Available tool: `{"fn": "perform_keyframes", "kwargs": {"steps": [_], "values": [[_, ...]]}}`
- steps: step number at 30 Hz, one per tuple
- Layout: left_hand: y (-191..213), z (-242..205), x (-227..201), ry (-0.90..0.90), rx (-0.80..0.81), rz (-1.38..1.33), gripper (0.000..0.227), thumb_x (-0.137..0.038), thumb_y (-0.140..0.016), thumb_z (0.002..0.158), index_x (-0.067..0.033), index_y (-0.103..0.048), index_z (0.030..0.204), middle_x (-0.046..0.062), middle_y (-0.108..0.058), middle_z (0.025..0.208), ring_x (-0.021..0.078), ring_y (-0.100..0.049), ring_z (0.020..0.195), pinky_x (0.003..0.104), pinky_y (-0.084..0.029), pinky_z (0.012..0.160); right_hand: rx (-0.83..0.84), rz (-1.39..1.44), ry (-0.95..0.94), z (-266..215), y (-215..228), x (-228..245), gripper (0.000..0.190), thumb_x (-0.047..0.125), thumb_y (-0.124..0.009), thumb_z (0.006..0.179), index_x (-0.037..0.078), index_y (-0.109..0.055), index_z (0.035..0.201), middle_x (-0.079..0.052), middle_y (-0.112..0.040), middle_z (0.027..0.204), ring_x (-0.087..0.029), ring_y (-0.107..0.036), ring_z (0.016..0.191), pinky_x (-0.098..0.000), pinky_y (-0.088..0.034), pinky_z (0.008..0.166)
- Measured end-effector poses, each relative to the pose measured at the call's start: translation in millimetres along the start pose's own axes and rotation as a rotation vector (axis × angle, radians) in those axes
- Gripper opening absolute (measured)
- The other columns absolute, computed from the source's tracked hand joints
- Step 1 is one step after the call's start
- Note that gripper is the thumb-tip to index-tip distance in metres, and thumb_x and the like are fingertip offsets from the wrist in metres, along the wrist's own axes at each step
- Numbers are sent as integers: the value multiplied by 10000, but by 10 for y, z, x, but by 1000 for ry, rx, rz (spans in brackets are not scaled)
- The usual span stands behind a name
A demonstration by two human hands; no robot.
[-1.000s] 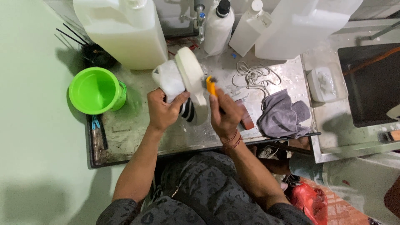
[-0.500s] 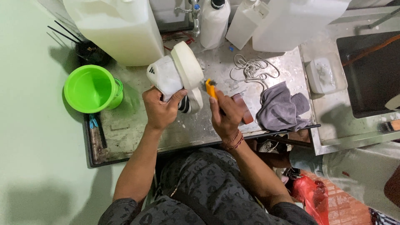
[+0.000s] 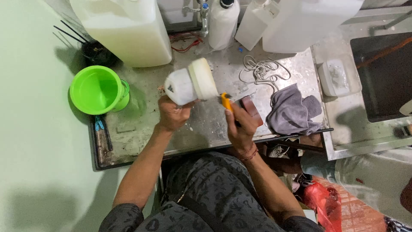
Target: The person scrubs a white sneaker with black stripes using a yellow brush, focusing on the sole and sides. They then wipe the shoe with a gray cloth.
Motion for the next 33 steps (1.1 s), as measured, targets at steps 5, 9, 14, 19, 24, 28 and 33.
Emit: {"fn": "perform_keyframes", "kwargs": {"steps": [5, 9, 14, 19, 24, 28, 33], "values": [[-134, -213, 6, 24, 15, 72, 142, -2, -793, 1014, 138, -784, 1032, 258, -793, 900, 278, -761, 930, 267, -567, 819, 29, 14, -32, -38, 189, 16, 210, 37, -784, 1036, -61, -844, 1212, -207, -779, 839, -353, -743, 667, -411, -587, 626], [-26, -54, -226, 86, 54, -46, 301, -134, -949, 914, 114, -792, 847, 306, -753, 763, 291, -698, 654, 393, -544, 617, 86, 42, -67, -207, 205, 14, 220, 6, -797, 1008, -54, -846, 1213, -218, -755, 782, -379, -718, 584, -422, -556, 543], [9, -484, 53, 433, 78, -278, 516, -475, -943, 870, -2, -737, 893, 129, -710, 718, 170, -622, 665, 407, -576, 674, 155, -39, -40, -408, 307, -32, 235, 44, -797, 1018, -30, -853, 1234, -184, -730, 752, -344, -702, 553, -374, -534, 512], [16, -437, 33, 1052, -83, -464, 302, -384, -905, 981, -119, -788, 897, -34, -739, 785, 48, -642, 791, 259, -544, 748, 240, -49, 45, -461, 293, 182, 259, 34, -807, 988, -49, -848, 1230, -164, -681, 699, -337, -622, 458, -359, -488, 450], [-9, -349, -116, 1119, -176, -575, 206, -178, -995, 850, -48, -863, 941, 43, -805, 799, 71, -707, 781, 261, -579, 724, 234, -53, 19, -438, 277, 280, 248, -10, -782, 991, -38, -849, 1228, -156, -648, 688, -337, -570, 431, -301, -464, 434], [-78, -343, -71, 1032, -164, -582, 189, -129, -991, 861, -42, -865, 971, 55, -825, 865, 77, -677, 868, 287, -589, 775, 184, -57, 10, -313, 301, 311, 236, -7, -783, 1002, -49, -854, 1223, -157, -649, 681, -317, -561, 427, -298, -445, 437], [-202, -204, -180, 850, 1, -459, 162, -96, -988, 853, -59, -834, 890, 64, -775, 775, 103, -659, 815, 300, -588, 777, 126, -93, 4, -166, 351, 332, 231, -37, -792, 993, -60, -860, 1212, -179, -646, 670, -355, -583, 447, -323, -438, 439]]}}
Point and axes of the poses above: each hand's wrist, its own z-axis towards the middle knuckle, its own y-axis out of the back of the hand, x = y × z, the point moved 10 cm from there along z, towards the middle knuckle
